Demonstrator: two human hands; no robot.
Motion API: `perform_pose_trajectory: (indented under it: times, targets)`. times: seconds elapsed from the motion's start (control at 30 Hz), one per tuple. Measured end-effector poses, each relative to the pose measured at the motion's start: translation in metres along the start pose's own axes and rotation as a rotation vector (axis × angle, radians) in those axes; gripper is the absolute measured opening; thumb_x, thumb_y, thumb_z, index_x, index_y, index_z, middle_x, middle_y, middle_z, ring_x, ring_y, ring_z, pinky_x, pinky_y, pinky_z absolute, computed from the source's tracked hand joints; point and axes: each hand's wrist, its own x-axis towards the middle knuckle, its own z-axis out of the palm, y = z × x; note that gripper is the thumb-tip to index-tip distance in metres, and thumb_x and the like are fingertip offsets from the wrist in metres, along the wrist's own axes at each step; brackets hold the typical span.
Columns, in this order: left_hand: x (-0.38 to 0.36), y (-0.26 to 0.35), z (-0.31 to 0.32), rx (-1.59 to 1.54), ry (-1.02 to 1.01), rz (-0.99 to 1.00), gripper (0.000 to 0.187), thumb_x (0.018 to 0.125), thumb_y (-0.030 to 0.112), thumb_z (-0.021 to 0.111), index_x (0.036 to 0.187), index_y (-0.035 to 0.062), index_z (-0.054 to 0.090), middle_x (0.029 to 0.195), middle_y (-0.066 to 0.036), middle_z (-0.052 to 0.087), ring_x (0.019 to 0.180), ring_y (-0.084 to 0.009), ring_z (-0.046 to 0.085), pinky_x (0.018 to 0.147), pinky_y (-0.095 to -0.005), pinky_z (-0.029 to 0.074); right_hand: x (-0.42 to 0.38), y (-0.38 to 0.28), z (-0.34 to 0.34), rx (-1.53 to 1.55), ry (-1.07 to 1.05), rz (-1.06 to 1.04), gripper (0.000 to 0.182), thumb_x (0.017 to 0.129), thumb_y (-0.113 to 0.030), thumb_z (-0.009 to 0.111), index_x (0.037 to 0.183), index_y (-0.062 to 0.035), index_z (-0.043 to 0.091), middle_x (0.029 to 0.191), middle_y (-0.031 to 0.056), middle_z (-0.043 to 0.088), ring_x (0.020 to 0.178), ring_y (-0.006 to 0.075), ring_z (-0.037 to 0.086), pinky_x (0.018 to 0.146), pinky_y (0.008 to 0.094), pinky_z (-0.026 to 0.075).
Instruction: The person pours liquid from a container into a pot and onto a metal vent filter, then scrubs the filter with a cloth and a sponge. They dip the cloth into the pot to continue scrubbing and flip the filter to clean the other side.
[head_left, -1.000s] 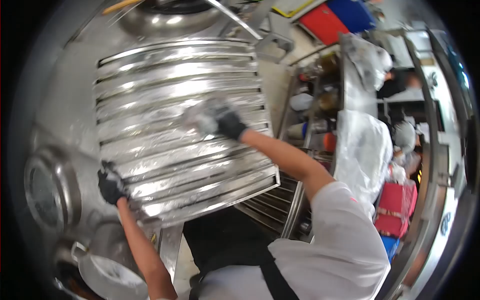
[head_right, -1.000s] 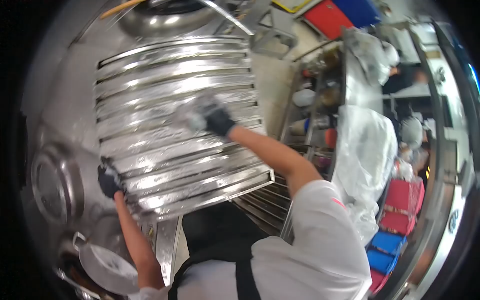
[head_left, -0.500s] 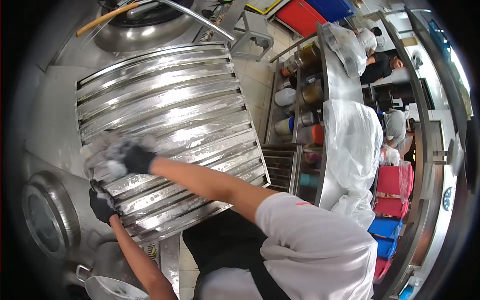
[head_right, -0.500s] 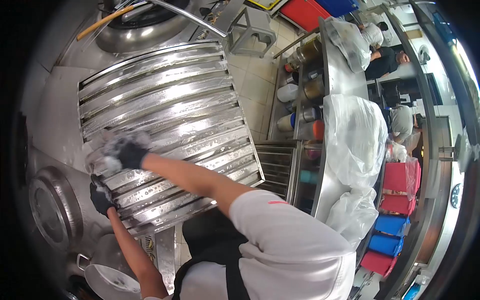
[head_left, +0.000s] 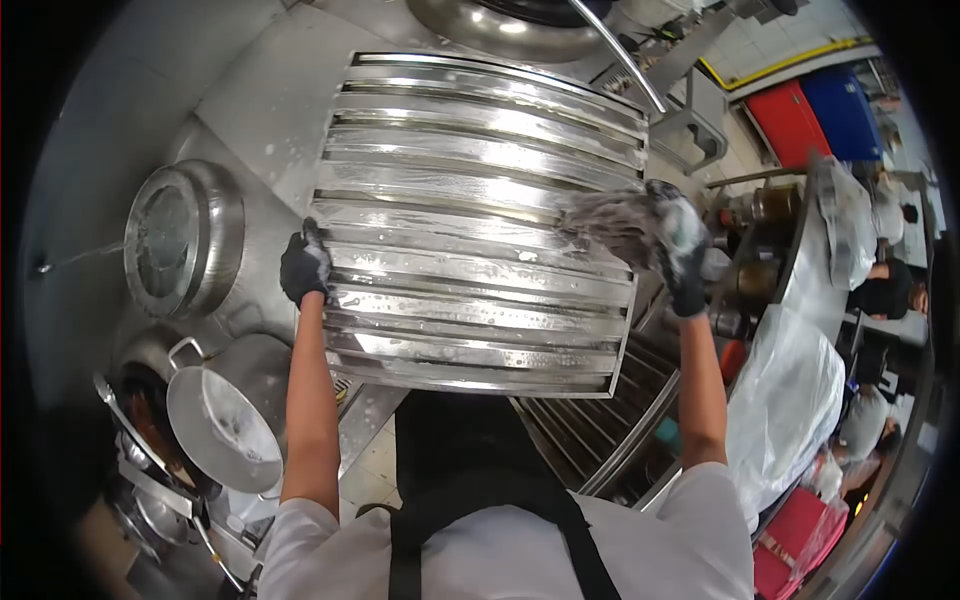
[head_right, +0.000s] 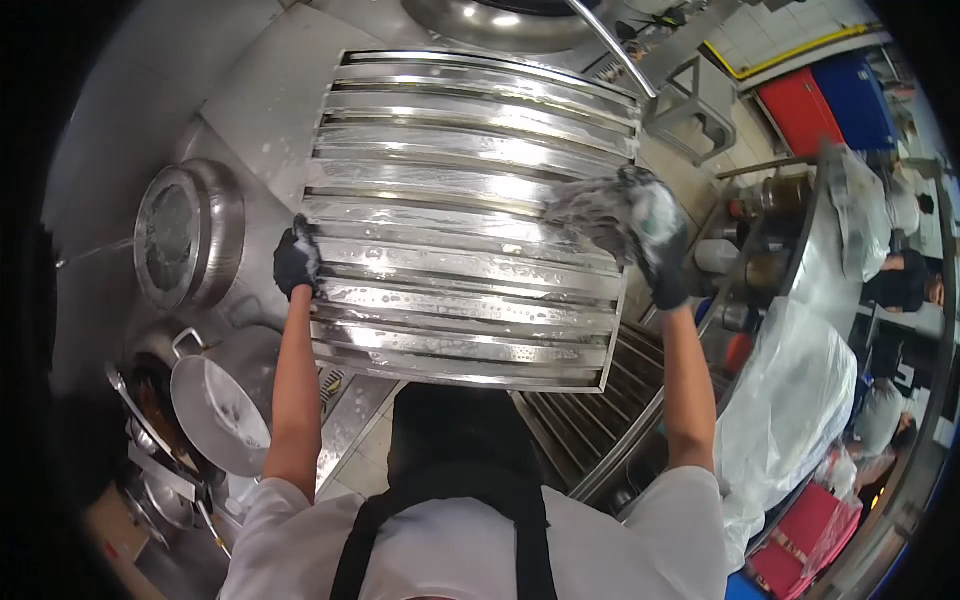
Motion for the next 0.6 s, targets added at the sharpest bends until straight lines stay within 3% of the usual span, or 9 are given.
perform_pose_trajectory:
  times: [0.07, 0.17, 0.3, 0.33, 0.37, 0.43, 0.53, 0.6]
  targets:
    - [-0.002, 0.005, -0.004, 0.001, 0.010, -0.013, 0.064, 0.094, 0.065, 0.030, 0.111, 0.0139, 0.065, 0.108, -0.021, 0.067, 0.104, -0.0433, 0.061, 0.088, -0.0522, 0.048, 0.007, -0.033, -0.021, 0.012, 0.012, -0.056, 0.028, 0.088, -0.010, 0.061, 0.114, -0.0001, 0.061, 0.120, 0.0140, 0.064, 0.111, 0.0245, 0.060, 0.097, 0.0354, 0.045]
    - [0.001, 0.000, 0.003, -0.004, 0.033, -0.007, 0.065, 0.094, 0.065, 0.030, 0.111, 0.0125, 0.065, 0.107, -0.021, 0.067, 0.103, -0.0442, 0.061, 0.087, -0.0526, 0.048, 0.006, -0.016, -0.032, 0.053, -0.111, -0.073, 0.031, 0.085, -0.006, 0.062, 0.115, -0.0019, 0.062, 0.121, 0.0168, 0.063, 0.113, 0.0260, 0.060, 0.098, 0.0361, 0.045]
    - [0.004, -0.003, 0.004, -0.002, 0.029, 0.017, 0.066, 0.093, 0.065, 0.031, 0.109, 0.0105, 0.065, 0.103, -0.023, 0.067, 0.099, -0.0459, 0.062, 0.085, -0.0535, 0.049, -0.012, 0.025, -0.010, -0.295, -0.255, -0.295, 0.045, 0.078, -0.003, 0.064, 0.123, -0.0031, 0.059, 0.134, 0.0207, 0.054, 0.125, 0.0322, 0.052, 0.104, 0.0372, 0.040]
    - [0.004, -0.003, 0.004, -0.028, 0.024, 0.008, 0.066, 0.093, 0.065, 0.031, 0.108, 0.0103, 0.065, 0.102, -0.024, 0.067, 0.097, -0.0465, 0.063, 0.084, -0.0538, 0.049, -0.023, 0.016, 0.000, -0.231, -0.327, -0.106, 0.049, 0.078, -0.002, 0.063, 0.127, -0.0045, 0.057, 0.144, 0.0181, 0.044, 0.133, 0.0317, 0.043, 0.109, 0.0379, 0.036]
    - [0.006, -0.003, 0.005, -0.031, 0.011, -0.014, 0.066, 0.093, 0.065, 0.031, 0.108, 0.0103, 0.065, 0.102, -0.024, 0.067, 0.097, -0.0465, 0.063, 0.084, -0.0538, 0.049, -0.043, 0.053, 0.008, -0.231, -0.415, 0.016, 0.057, 0.077, -0.008, 0.067, 0.133, -0.0075, 0.054, 0.149, 0.0185, 0.037, 0.137, 0.0332, 0.036, 0.112, 0.0409, 0.031]
    - [0.007, -0.006, 0.007, -0.009, 0.031, 0.008, 0.064, 0.093, 0.065, 0.032, 0.109, 0.0130, 0.065, 0.100, -0.024, 0.068, 0.096, -0.0465, 0.063, 0.083, -0.0534, 0.049, -0.066, 0.091, 0.031, -0.753, -0.559, -0.099, 0.079, 0.067, -0.028, 0.080, 0.139, -0.0154, 0.048, 0.146, 0.0163, 0.042, 0.125, 0.0361, 0.049, 0.107, 0.0466, 0.037]
    - [0.009, -0.003, 0.005, -0.002, 0.027, -0.027, 0.059, 0.093, 0.065, 0.034, 0.102, 0.0153, 0.065, 0.094, -0.022, 0.069, 0.091, -0.0454, 0.064, 0.079, -0.0531, 0.050, -0.059, 0.083, 0.071, -0.683, -0.458, -0.105, 0.075, 0.070, -0.033, 0.077, 0.137, -0.0153, 0.049, 0.145, 0.0189, 0.042, 0.124, 0.0360, 0.049, 0.108, 0.0492, 0.035]
    - [0.010, -0.003, 0.009, -0.003, 0.034, -0.042, 0.055, 0.093, 0.062, 0.038, 0.094, 0.0130, 0.063, 0.090, -0.020, 0.069, 0.087, -0.0425, 0.066, 0.077, -0.0528, 0.050, -0.034, 0.048, 0.096, -0.690, -0.589, -0.035, 0.070, 0.071, -0.030, 0.075, 0.135, -0.0148, 0.051, 0.145, 0.0207, 0.041, 0.124, 0.0360, 0.049, 0.108, 0.0488, 0.034]
